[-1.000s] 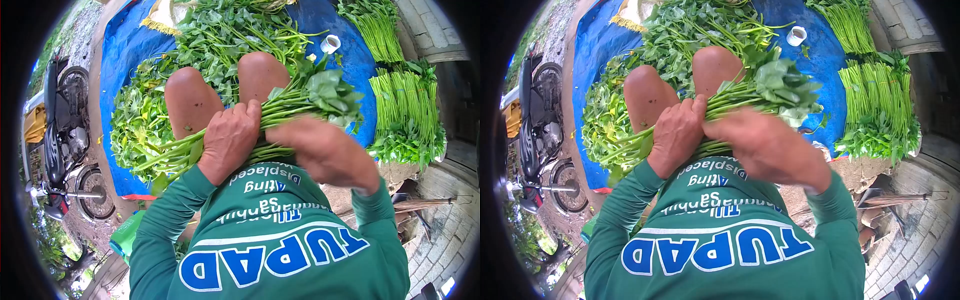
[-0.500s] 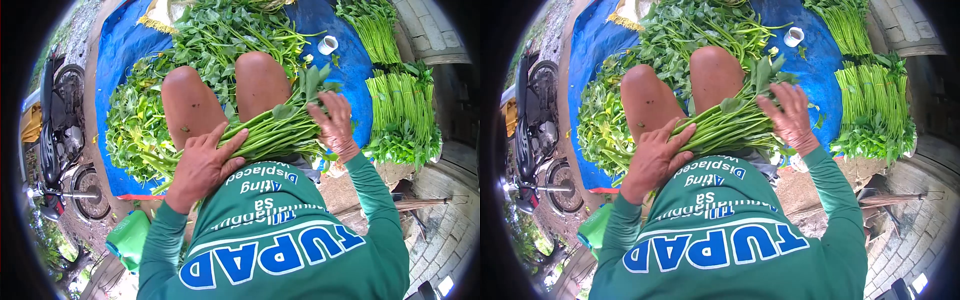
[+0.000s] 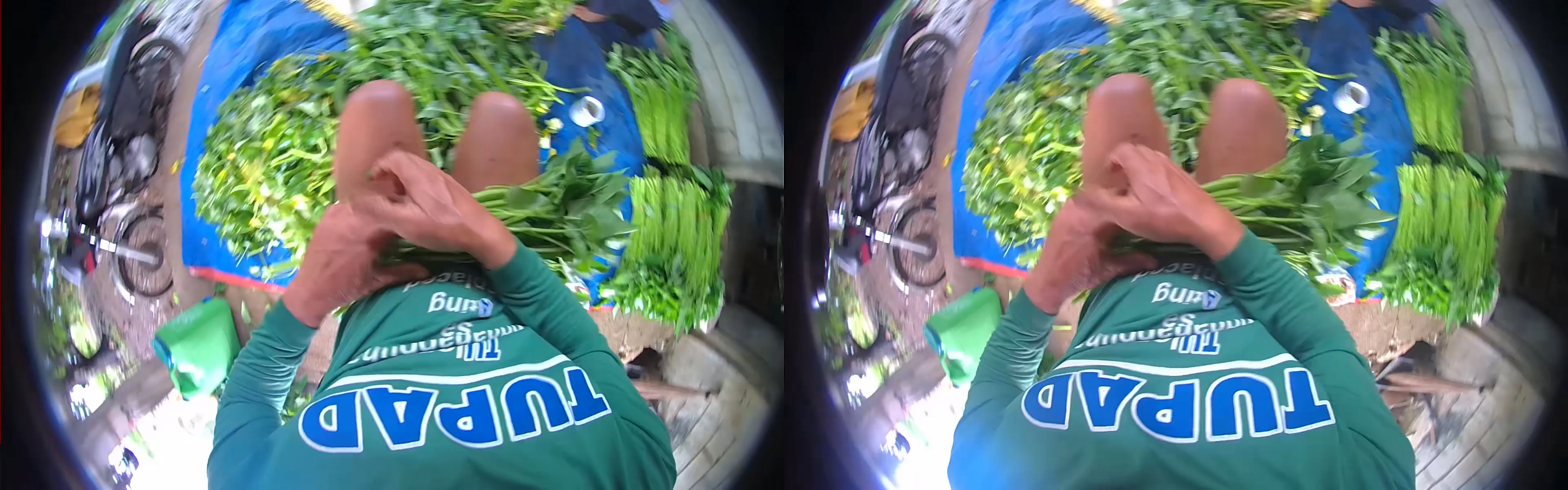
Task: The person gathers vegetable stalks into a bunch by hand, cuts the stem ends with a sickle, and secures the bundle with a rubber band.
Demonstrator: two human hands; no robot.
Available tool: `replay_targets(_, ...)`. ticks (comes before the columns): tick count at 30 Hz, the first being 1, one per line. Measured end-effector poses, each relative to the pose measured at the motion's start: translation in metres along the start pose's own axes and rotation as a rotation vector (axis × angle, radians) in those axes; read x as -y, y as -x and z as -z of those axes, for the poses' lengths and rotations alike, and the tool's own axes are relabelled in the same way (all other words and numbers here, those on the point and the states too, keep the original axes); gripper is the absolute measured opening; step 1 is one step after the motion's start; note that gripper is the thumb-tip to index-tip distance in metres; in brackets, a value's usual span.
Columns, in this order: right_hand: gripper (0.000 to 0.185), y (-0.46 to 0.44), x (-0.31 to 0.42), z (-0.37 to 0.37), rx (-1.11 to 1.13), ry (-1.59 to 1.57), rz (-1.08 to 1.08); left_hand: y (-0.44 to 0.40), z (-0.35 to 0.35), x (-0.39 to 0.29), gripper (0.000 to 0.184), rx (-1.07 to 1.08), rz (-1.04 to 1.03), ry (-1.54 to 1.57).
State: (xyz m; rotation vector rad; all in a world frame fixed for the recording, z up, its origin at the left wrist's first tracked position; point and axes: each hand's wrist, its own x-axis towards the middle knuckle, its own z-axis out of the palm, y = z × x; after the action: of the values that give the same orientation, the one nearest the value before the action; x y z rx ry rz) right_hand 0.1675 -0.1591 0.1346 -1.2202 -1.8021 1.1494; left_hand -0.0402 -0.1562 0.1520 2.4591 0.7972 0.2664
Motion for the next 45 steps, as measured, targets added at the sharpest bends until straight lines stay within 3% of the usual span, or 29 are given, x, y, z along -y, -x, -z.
replay_targets(1, 0.068, 0.002, -0.001, -0.008, -0.004, 0.065, 0.007, 0.017, 0.006, 0.01, 0.075, 0.035, 0.128, 0.049)
replay_targets(3, 0.073, 0.002, 0.007, -0.01, 0.266, 0.281, -0.041, 0.051, 0.017, 0.021, 0.076, 0.044, 0.319, 0.03)
replay_targets(4, 0.075, 0.005, 0.014, -0.011, 0.385, 0.396, -0.077, 0.052, 0.025, 0.019, 0.079, 0.132, 0.319, 0.058)
replay_targets(8, 0.077, 0.001, 0.017, -0.013, 0.445, 0.439, -0.151, 0.06, 0.027, 0.034, 0.087, 0.084, 0.167, 0.136)
replay_targets(14, 0.07, 0.001, 0.013, -0.011, 0.435, 0.377, -0.153, 0.056, 0.028, 0.04, 0.087, 0.215, 0.228, 0.18)
replay_targets(20, 0.067, -0.003, 0.013, -0.002, 0.49, 0.344, -0.184, 0.05, 0.023, 0.027, 0.091, 0.232, 0.279, -0.026)
replay_targets(23, 0.07, 0.0, 0.011, 0.001, 0.49, 0.325, -0.166, 0.053, 0.02, 0.033, 0.091, 0.151, 0.186, 0.162)
replay_targets(26, 0.076, -0.006, 0.009, 0.004, 0.586, 0.348, -0.241, 0.051, 0.024, 0.028, 0.09, 0.156, 0.172, 0.141)
replay_targets(29, 0.082, -0.008, 0.008, 0.007, 0.56, 0.297, -0.247, 0.038, 0.021, 0.024, 0.087, 0.229, 0.3, 0.049)
replay_targets(35, 0.082, -0.008, 0.004, 0.013, 0.521, 0.314, -0.187, 0.019, 0.025, 0.05, 0.082, 0.377, 0.29, 0.052)
replay_targets(38, 0.081, 0.001, 0.006, 0.021, 0.321, 0.194, -0.07, -0.011, 0.06, 0.046, 0.081, 0.32, 0.121, -0.085)
replay_targets(40, 0.076, 0.004, 0.01, 0.025, 0.158, 0.307, -0.04, -0.037, 0.087, 0.033, 0.086, 0.351, 0.083, -0.25)
replay_targets(42, 0.069, 0.001, 0.012, 0.024, -0.058, 0.434, 0.03, -0.055, 0.088, 0.045, 0.088, 0.22, -0.098, -0.352)
replay_targets(43, 0.068, -0.003, 0.007, 0.022, -0.037, 0.478, -0.04, -0.064, 0.088, 0.055, 0.089, 0.155, -0.187, -0.399)
replay_targets(45, 0.067, -0.008, -0.011, 0.013, 0.008, 0.562, -0.186, -0.075, 0.078, 0.076, 0.093, 0.242, -0.21, -0.431)
